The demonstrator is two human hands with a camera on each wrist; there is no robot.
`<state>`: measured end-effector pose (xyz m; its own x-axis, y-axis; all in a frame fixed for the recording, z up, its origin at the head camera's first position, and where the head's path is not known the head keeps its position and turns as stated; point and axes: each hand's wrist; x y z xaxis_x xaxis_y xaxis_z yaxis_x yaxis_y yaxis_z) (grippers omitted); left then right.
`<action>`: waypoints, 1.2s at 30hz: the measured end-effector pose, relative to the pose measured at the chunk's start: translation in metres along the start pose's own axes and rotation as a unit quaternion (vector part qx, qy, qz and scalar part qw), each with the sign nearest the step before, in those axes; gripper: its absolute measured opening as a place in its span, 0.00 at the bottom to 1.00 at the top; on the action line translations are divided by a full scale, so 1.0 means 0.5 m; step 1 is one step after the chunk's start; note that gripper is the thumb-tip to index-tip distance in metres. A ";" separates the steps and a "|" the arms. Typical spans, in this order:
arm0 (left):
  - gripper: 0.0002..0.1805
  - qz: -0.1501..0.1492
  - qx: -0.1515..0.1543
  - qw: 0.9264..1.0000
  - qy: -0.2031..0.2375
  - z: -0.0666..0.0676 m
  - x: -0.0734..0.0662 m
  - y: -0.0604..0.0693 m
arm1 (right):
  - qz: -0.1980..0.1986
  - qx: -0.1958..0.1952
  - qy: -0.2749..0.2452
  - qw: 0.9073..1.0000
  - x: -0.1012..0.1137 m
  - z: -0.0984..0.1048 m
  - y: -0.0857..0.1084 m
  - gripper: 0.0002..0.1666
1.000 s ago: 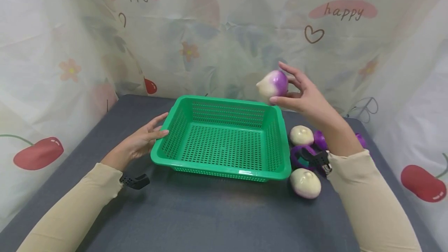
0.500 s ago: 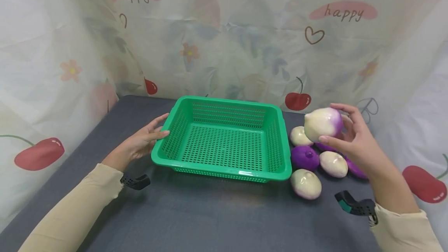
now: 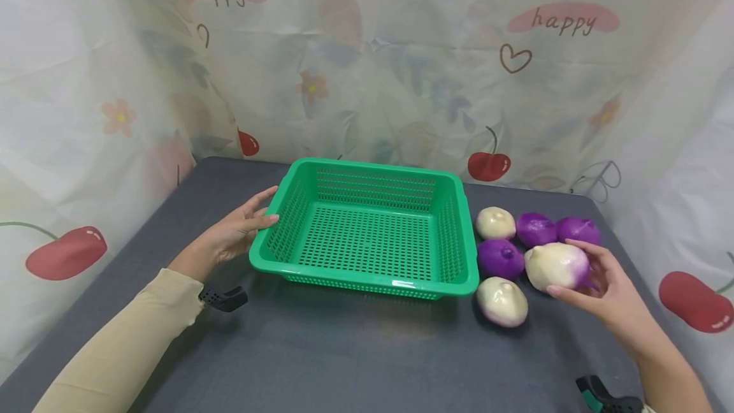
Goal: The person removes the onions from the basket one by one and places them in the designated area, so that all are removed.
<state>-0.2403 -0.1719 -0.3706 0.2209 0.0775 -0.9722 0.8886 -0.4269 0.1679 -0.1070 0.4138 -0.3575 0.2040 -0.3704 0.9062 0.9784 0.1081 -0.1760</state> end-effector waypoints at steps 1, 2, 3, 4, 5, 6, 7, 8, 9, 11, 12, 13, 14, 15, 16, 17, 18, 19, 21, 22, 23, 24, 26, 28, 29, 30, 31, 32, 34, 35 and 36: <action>0.44 0.001 -0.001 1.000 0.000 0.000 0.000 0.000 | -0.004 0.000 -0.003 1.000 -0.009 0.001 0.005 0.44; 0.44 0.002 -0.002 1.000 0.001 0.000 0.000 0.000 | -0.009 0.000 0.002 1.000 -0.016 0.003 0.011 0.44; 0.44 0.002 -0.001 1.000 0.001 0.001 0.000 0.000 | -0.014 -0.003 0.014 1.000 -0.024 0.003 0.015 0.44; 0.44 0.003 -0.001 1.000 0.001 0.001 0.000 0.000 | -0.020 -0.004 0.016 1.000 -0.030 0.004 0.019 0.43; 0.44 0.002 -0.001 1.000 0.001 0.001 -0.001 0.000 | -0.026 -0.005 0.016 1.000 -0.037 0.004 0.023 0.43; 0.44 0.003 -0.002 1.000 0.003 0.000 -0.001 0.001 | -0.033 -0.007 0.026 0.999 -0.042 0.005 0.027 0.42; 0.44 0.004 -0.002 1.000 0.003 0.000 -0.001 0.001 | -0.041 -0.010 0.034 0.999 -0.048 0.005 0.031 0.42; 0.44 0.004 -0.003 1.000 0.005 -0.001 -0.002 0.001 | -0.047 -0.013 0.040 0.998 -0.052 0.004 0.035 0.42; 0.44 0.003 -0.003 1.000 0.004 -0.001 -0.001 0.000 | -0.053 -0.016 0.040 0.998 -0.057 0.004 0.038 0.42; 0.43 0.002 -0.004 1.000 0.003 -0.001 -0.001 0.000 | -0.066 -0.022 0.058 0.996 -0.066 0.003 0.046 0.42; 0.43 0.002 -0.005 1.000 0.004 -0.001 -0.001 0.000 | -0.072 -0.025 0.075 0.994 -0.070 0.002 0.049 0.41; 0.43 0.001 -0.004 1.000 0.002 0.000 0.000 0.001 | -0.077 -0.027 0.087 0.993 -0.074 0.002 0.052 0.41; 0.43 0.001 -0.005 1.000 0.002 0.000 0.000 0.001 | -0.082 -0.028 0.102 0.991 -0.078 0.002 0.055 0.40; 0.43 0.001 -0.004 1.000 0.000 0.000 0.000 0.001 | -0.089 -0.029 0.115 0.989 -0.082 0.001 0.058 0.40; 0.43 0.001 -0.005 1.000 0.001 -0.001 0.000 0.001 | -0.095 -0.030 0.130 0.987 -0.085 0.002 0.060 0.39; 0.43 0.001 -0.005 1.000 0.000 -0.001 0.000 0.001 | -0.101 -0.029 0.142 0.984 -0.089 0.002 0.062 0.39; 0.43 0.001 -0.005 1.000 0.000 -0.001 0.000 0.001 | -0.108 -0.027 0.151 0.982 -0.092 0.002 0.063 0.38; 0.43 0.001 -0.004 1.000 0.000 -0.001 0.000 0.001 | -0.114 -0.025 0.161 0.980 -0.095 0.002 0.065 0.37; 0.43 0.003 -0.005 1.000 0.000 -0.001 0.000 0.001 | -0.125 -0.020 0.179 0.976 -0.100 0.002 0.067 0.36; 0.43 0.004 -0.005 1.000 0.001 -0.001 0.000 0.001 | -0.127 -0.017 0.186 0.974 -0.103 0.002 0.067 0.35; 0.43 0.004 -0.004 1.000 0.001 0.000 0.000 0.001 | -0.128 -0.014 0.190 0.973 -0.105 0.001 0.066 0.34; 0.43 0.006 -0.006 1.000 0.002 0.000 0.000 0.000 | -0.128 -0.012 0.193 0.973 -0.107 0.001 0.066 0.34; 0.43 0.008 -0.008 1.000 0.002 -0.001 0.000 0.001 | -0.126 -0.009 0.190 0.974 -0.112 0.000 0.065 0.33; 0.43 0.009 -0.008 1.000 0.002 -0.002 -0.002 0.001 | -0.128 -0.007 0.186 0.974 -0.116 -0.002 0.063 0.33; 0.43 0.010 -0.008 1.000 0.003 -0.002 -0.002 0.002 | -0.130 -0.006 0.183 0.974 -0.117 -0.002 0.062 0.33; 0.43 0.010 -0.008 1.000 0.003 -0.002 -0.002 0.002 | -0.134 -0.005 0.183 0.974 -0.118 -0.002 0.061 0.33; 0.43 0.010 -0.007 1.000 0.003 -0.003 -0.003 0.002 | -0.138 -0.004 0.183 0.973 -0.119 -0.003 0.060 0.34; 0.43 0.010 -0.008 1.000 0.005 -0.003 -0.003 0.002 | -0.143 -0.001 0.184 0.972 -0.119 -0.003 0.058 0.36; 0.43 0.011 -0.009 1.000 0.008 -0.003 -0.003 0.002 | -0.153 0.007 0.190 0.970 -0.118 -0.002 0.056 0.40; 0.43 0.011 -0.009 1.000 0.009 -0.003 -0.002 0.002 | -0.156 0.010 0.193 0.969 -0.117 -0.001 0.056 0.42; 0.42 0.011 -0.010 1.000 0.010 -0.003 -0.002 0.001 | -0.159 0.014 0.196 0.968 -0.116 -0.001 0.055 0.43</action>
<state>-0.2393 -0.1708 -0.3691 0.2482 0.0856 -0.9649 0.8911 -0.4108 0.1928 -0.0917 0.4378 -0.4151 -0.1043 -0.7102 0.6963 0.9937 -0.0460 0.1020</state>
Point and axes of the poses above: each hand's wrist, its own y-axis away from the middle knuckle, its own z-axis out of the back of the hand, x = y × z, and after that the axes turned 1 degree about -z, right-handed
